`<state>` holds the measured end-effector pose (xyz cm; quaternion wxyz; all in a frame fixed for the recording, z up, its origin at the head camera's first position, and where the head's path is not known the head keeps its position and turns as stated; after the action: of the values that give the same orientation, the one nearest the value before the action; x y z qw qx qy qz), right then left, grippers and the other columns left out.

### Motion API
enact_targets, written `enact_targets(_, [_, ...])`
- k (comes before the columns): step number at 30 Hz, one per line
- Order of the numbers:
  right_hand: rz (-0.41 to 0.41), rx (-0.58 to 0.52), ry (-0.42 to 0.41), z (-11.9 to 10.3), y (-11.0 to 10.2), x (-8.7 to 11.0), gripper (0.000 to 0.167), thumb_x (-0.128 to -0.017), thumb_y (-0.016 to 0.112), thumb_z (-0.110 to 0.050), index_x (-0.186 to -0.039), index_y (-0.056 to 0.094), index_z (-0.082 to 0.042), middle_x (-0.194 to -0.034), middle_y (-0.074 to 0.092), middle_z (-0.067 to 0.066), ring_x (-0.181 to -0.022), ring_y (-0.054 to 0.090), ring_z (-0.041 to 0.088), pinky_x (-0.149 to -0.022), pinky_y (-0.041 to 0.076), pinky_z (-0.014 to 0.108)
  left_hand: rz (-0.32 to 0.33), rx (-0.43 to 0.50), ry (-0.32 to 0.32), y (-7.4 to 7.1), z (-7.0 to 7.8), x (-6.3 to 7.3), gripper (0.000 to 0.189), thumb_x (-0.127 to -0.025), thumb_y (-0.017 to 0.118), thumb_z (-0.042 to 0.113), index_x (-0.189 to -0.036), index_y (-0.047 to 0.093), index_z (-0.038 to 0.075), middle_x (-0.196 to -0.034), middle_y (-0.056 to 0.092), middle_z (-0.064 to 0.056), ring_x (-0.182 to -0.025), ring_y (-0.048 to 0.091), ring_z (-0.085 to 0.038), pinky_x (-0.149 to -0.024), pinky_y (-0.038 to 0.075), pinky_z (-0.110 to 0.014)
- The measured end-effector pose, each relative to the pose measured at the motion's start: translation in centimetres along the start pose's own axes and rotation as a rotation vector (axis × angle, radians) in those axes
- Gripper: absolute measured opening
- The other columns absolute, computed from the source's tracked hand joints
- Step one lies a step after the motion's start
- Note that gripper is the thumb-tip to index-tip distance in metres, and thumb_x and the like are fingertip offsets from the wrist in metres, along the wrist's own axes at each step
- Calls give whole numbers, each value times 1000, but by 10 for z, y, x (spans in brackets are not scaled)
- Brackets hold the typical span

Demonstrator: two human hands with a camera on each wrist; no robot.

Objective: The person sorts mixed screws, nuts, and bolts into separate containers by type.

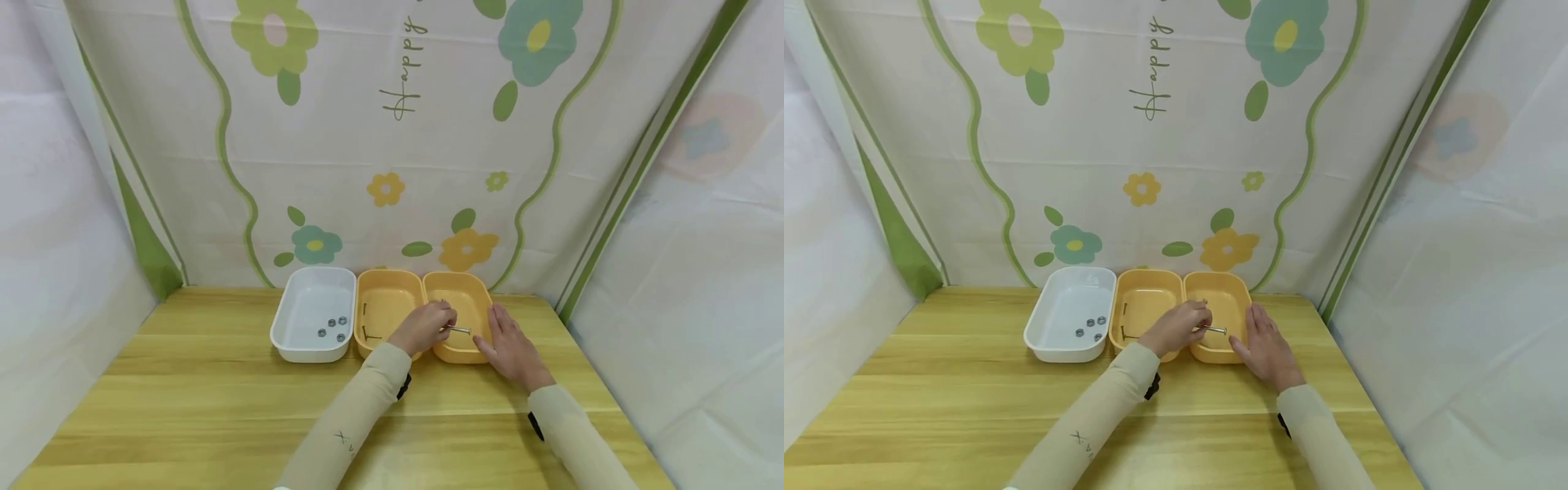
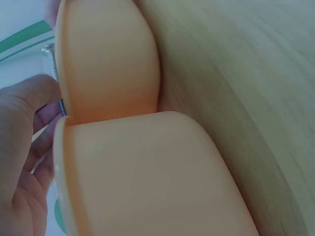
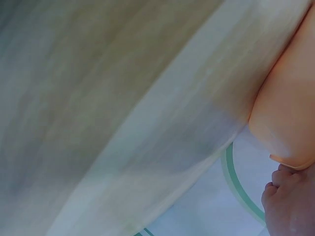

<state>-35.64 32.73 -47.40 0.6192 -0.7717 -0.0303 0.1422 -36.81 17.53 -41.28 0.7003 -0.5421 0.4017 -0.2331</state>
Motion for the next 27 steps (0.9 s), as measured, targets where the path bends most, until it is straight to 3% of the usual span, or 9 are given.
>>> enact_targets(4, [-8, -3, -3, 0, 2, -1, 88, -111, 44, -51, -163, 15, 14, -174, 13, 31, -161, 17, 49, -127, 27, 65, -7, 15, -35, -1, -5, 4, 22, -102, 71, 19, -123, 75, 13, -121, 73, 0, -114, 70, -16, -90, 60, -23])
enact_targets(7, [-4, -3, -4, -1, 3, -2, 88, -111, 44, -52, -163, 16, 14, -174, 14, 31, -161, 18, 49, -127, 28, 65, 20, 26, -41, -10, -9, 9, 24, -102, 71, 19, -125, 74, 13, -124, 72, -1, -115, 70, -17, -92, 60, -25])
enact_targets(13, [-7, -1, 3, -2, 5, -6, 89, -111, 42, -54, -163, 15, 13, -174, 12, 31, -161, 18, 50, -127, 28, 65, 71, -39, 22, -28, -12, 24, 21, -100, 72, 17, -120, 74, 12, -121, 72, -4, -111, 70, -19, -92, 60, -29])
enact_targets(18, [-15, -6, -4, -3, 7, -8, 88, -111, 43, -52, -163, 14, 13, -174, 11, 31, -161, 17, 50, -128, 26, 64, 96, -116, 105, -41, -8, 49, 22, -98, 73, 18, -118, 74, 11, -113, 72, -3, -103, 69, -18, -88, 60, -28])
enact_targets(27, [-13, -9, -13, -3, 5, -6, 88, -111, 44, -51, -163, 16, 14, -174, 11, 31, -161, 17, 50, -128, 25, 64, 139, -167, 195, -82, 7, 104, 30, -95, 77, 22, -122, 71, 9, -115, 70, -3, -103, 66, -17, -90, 58, -27])
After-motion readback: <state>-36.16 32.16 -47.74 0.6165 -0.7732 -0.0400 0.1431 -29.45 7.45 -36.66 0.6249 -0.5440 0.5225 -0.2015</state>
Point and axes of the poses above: each hand's wrist, its own x-axis away from the middle knuckle, its own y-axis out of the palm, z = x × y, the point moved 10 cm from there along -x, towards the middle knuckle
